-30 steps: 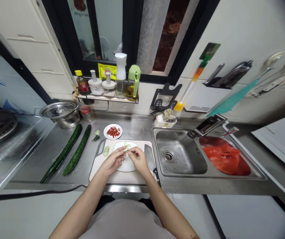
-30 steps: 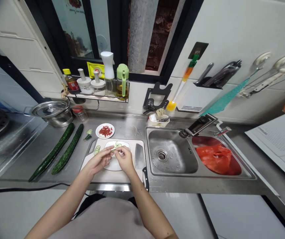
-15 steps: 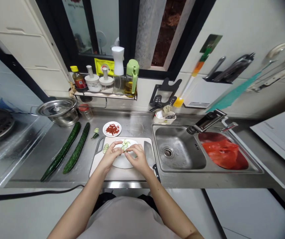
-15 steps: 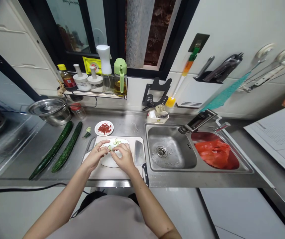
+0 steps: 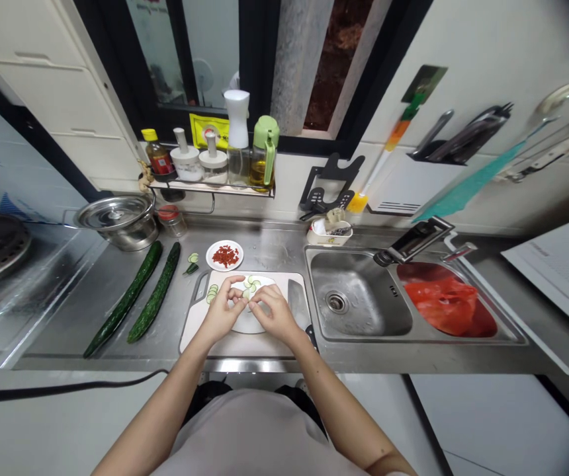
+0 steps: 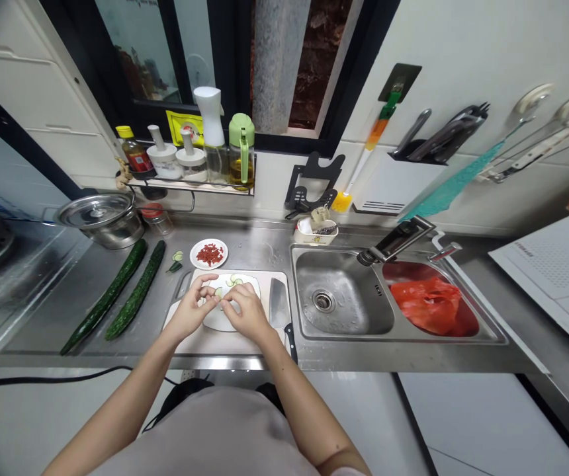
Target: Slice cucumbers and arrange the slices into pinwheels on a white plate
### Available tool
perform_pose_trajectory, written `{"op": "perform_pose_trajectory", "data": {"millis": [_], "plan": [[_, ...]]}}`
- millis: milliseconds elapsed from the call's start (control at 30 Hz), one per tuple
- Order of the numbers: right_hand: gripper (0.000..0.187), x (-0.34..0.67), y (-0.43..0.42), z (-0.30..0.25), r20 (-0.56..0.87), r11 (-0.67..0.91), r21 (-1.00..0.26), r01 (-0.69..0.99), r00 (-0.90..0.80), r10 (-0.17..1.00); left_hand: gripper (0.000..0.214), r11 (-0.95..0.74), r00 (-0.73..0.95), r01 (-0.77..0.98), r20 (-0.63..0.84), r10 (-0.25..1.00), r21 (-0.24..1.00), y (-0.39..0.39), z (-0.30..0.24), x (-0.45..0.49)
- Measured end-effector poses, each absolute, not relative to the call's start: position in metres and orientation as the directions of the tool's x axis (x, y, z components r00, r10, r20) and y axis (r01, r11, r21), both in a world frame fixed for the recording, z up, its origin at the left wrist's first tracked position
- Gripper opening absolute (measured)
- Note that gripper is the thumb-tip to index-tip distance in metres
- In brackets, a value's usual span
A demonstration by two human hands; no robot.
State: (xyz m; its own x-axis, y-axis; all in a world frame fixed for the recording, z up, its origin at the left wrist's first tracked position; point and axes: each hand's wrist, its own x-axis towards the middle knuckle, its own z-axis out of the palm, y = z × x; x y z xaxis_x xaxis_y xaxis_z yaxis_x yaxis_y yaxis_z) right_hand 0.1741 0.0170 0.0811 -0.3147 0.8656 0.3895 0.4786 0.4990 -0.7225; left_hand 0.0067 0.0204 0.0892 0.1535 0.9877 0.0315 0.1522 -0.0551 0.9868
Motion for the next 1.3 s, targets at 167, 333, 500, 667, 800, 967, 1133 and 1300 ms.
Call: {"op": "perform_pose_trajectory", "data": {"millis": [167, 333, 500, 667, 800, 967, 1133, 1300], "plan": [[0.017, 0.17, 0.018, 0.079, 0.359, 0.435, -0.8, 0.414, -0.251, 0.899, 0.043, -0.081, 0.157, 0.189, 0.052, 0.986, 0.979, 0.018, 0.09, 0.008], [0.02, 0.166, 0.02, 0.077, 0.304, 0.365, -0.854, 0.371, -0.212, 0.929, 0.045, -0.102, 0.156, 0.223, 0.068, 0.985, 0.969, 0.017, 0.089, 0.008], [0.02, 0.163, 0.021, 0.075, 0.262, 0.314, -0.893, 0.323, -0.196, 0.945, 0.045, -0.104, 0.115, 0.274, 0.074, 0.991, 0.956, 0.015, 0.087, 0.008], [0.019, 0.162, 0.019, 0.076, 0.228, 0.272, -0.92, 0.282, -0.181, 0.957, 0.046, -0.1, 0.09, 0.318, 0.075, 0.993, 0.943, 0.013, 0.089, 0.01], [0.019, 0.161, 0.019, 0.073, 0.206, 0.244, -0.934, 0.259, -0.167, 0.964, 0.046, -0.094, 0.074, 0.32, 0.074, 0.995, 0.943, 0.011, 0.09, 0.011], [0.018, 0.16, 0.019, 0.068, 0.173, 0.208, -0.945, 0.251, -0.157, 0.972, 0.046, -0.085, 0.062, 0.34, 0.068, 0.996, 0.936, 0.011, 0.09, 0.011], [0.016, 0.161, 0.018, 0.069, 0.143, 0.174, -0.964, 0.203, -0.156, 0.977, 0.046, -0.102, 0.07, 0.387, 0.081, 0.994, 0.916, 0.009, 0.091, 0.013], [0.015, 0.162, 0.017, 0.069, 0.118, 0.145, -0.973, 0.178, -0.156, 0.981, 0.044, -0.093, 0.057, 0.365, 0.077, 0.995, 0.926, 0.01, 0.088, 0.014]]}}
